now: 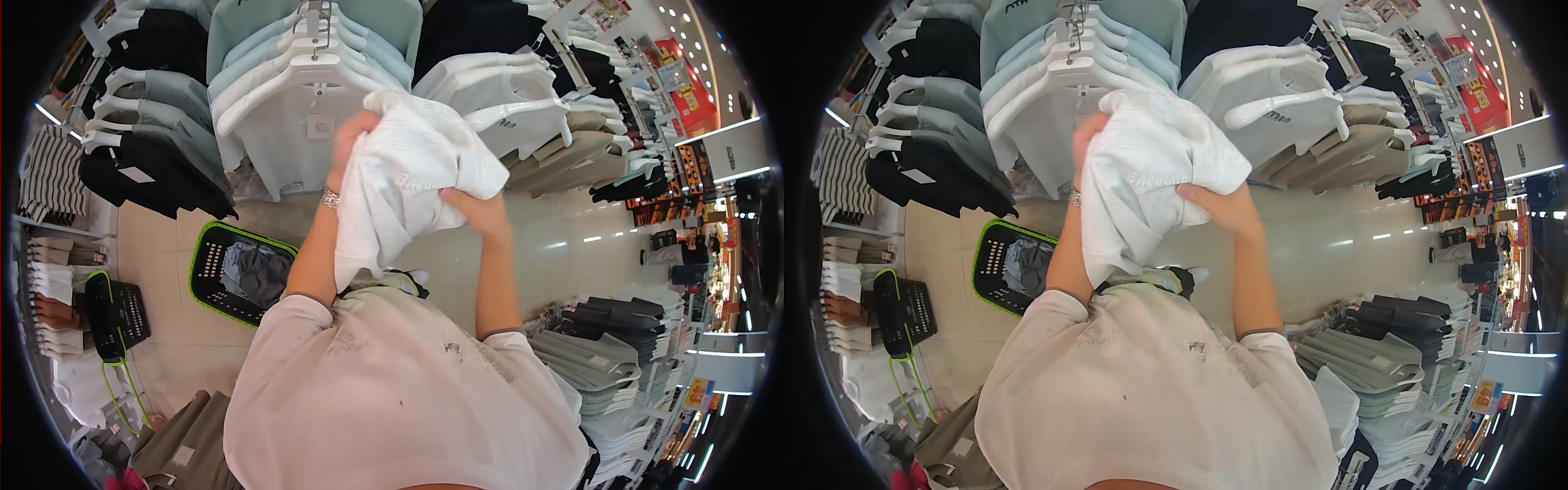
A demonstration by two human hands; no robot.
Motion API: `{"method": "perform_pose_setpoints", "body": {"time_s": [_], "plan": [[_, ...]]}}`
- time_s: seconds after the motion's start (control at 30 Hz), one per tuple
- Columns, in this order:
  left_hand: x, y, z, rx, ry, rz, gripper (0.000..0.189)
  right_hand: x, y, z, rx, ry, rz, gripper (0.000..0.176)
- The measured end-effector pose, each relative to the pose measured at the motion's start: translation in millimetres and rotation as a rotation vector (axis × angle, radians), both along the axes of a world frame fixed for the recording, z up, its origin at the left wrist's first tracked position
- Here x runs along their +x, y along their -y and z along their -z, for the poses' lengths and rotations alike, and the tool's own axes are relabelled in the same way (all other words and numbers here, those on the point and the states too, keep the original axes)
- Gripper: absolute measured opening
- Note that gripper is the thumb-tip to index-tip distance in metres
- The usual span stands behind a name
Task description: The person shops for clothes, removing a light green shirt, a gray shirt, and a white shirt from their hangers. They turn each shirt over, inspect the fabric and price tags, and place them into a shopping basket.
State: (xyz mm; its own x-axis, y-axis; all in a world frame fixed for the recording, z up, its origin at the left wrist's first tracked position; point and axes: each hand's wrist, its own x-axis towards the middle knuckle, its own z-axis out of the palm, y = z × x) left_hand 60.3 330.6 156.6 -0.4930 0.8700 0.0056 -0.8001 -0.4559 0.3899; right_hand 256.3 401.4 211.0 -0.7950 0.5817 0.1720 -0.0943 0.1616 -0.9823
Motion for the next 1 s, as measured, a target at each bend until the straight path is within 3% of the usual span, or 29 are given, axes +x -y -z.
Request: {"method": "perform_pose_setpoints", "body": {"time_s": [0.17,0.23,0.37,0.4,0.5,0.53,0.63,0.83,0.93,1.0], "plan": [[-15,19,-13,0.064,0.031,0.109,0.015,8,-9,-15,-0.009,-0.032,-0.037,0.056],[-14,25,-20,0.089,-0.089,0.167,0.02,6,-4,-15,-0.136,-0.17,-0.07,0.052],[5,40,-34,0.14,-0.255,0.187,0.035,4,6,-20,-0.176,-0.208,0.05,0.053],[-2,44,-35,0.126,-0.648,0.152,0.045,3,7,-24,-0.158,-0.204,0.057,0.054],[-6,44,-44,-0.054,-1.267,0.45,0.047,5,6,-24,-0.166,-0.208,0.073,0.054],[-2,44,-47,-0.08,-1.294,0.443,0.044,6,6,-23,-0.18,-0.21,0.075,0.053],[16,41,-54,-0.049,-1.038,0.203,0.036,5,12,-28,-0.233,-0.285,0.11,0.053],[30,31,-59,-0.041,-0.601,0.212,0.034,8,12,-23,-0.315,-0.259,0.127,0.056],[36,33,-67,-0.008,-0.511,0.227,0.035,11,15,-18,-0.312,-0.268,0.092,0.057],[37,31,-64,0.1,-0.605,0.169,0.035,12,17,-20,-0.32,-0.27,0.095,0.058]]}}
